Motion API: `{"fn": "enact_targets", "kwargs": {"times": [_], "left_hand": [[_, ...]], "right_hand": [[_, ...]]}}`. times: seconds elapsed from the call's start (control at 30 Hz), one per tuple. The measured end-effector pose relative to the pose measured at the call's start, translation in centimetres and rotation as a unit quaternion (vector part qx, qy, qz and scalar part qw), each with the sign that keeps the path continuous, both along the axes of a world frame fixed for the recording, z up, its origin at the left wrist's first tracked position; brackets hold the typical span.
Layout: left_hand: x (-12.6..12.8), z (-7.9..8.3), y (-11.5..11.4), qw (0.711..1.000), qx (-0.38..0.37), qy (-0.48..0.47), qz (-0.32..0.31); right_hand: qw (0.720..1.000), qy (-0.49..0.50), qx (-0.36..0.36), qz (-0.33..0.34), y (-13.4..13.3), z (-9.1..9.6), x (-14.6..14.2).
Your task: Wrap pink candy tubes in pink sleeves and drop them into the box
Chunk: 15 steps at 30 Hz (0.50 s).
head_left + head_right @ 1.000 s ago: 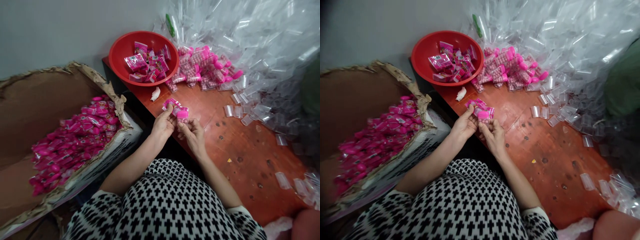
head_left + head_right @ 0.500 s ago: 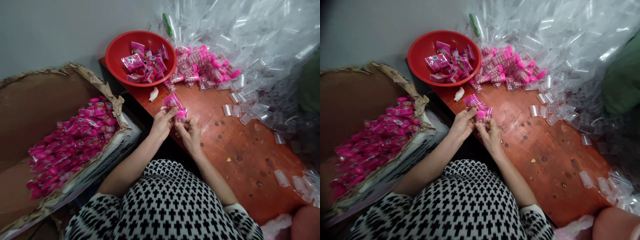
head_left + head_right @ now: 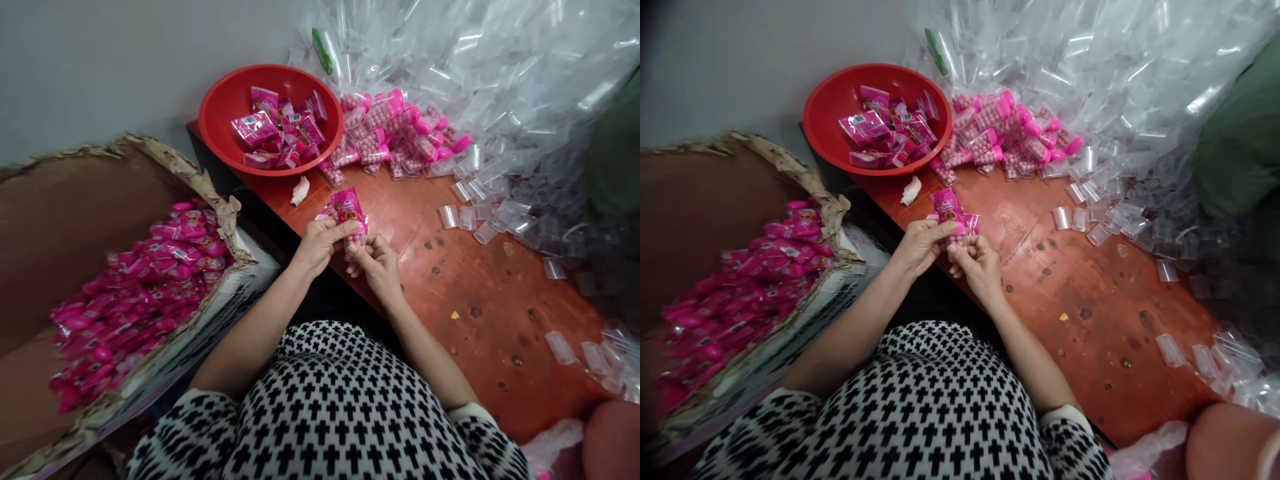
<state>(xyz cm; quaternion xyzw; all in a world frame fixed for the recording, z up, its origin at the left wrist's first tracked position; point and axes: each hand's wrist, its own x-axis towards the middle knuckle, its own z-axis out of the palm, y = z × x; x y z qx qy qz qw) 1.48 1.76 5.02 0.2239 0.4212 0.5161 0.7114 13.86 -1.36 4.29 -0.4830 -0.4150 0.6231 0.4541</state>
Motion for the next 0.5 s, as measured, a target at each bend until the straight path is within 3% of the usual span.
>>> {"fn": "enact_targets", "kwargs": {"times": [0.1, 0.23, 0.4, 0.5], "left_hand": [[0.32, -0.18, -0.31, 1.0, -0.004, 0.012, -0.005], [0.45, -0.2, -0.58, 1.0, -0.006, 0.004, -0.027], [0.05, -0.18, -0.36, 0.998, -0.021, -0.027, 0.044], [0.28, -0.27, -0.7, 0.998, -0.033, -0.044, 0.039]], "right_hand": [[0.999, -0.036, 0.026, -0.031, -0.05, -0.17, -0.1], [1.0, 0.024, 0.003, -0.002, 0.16, -0.35, -0.06], [0.995, 0.093, -0.021, 0.035, 0.14, -0.41, 0.31], [0.995, 0.099, -0.025, 0.016, 0.28, -0.6, 0.42]]}}
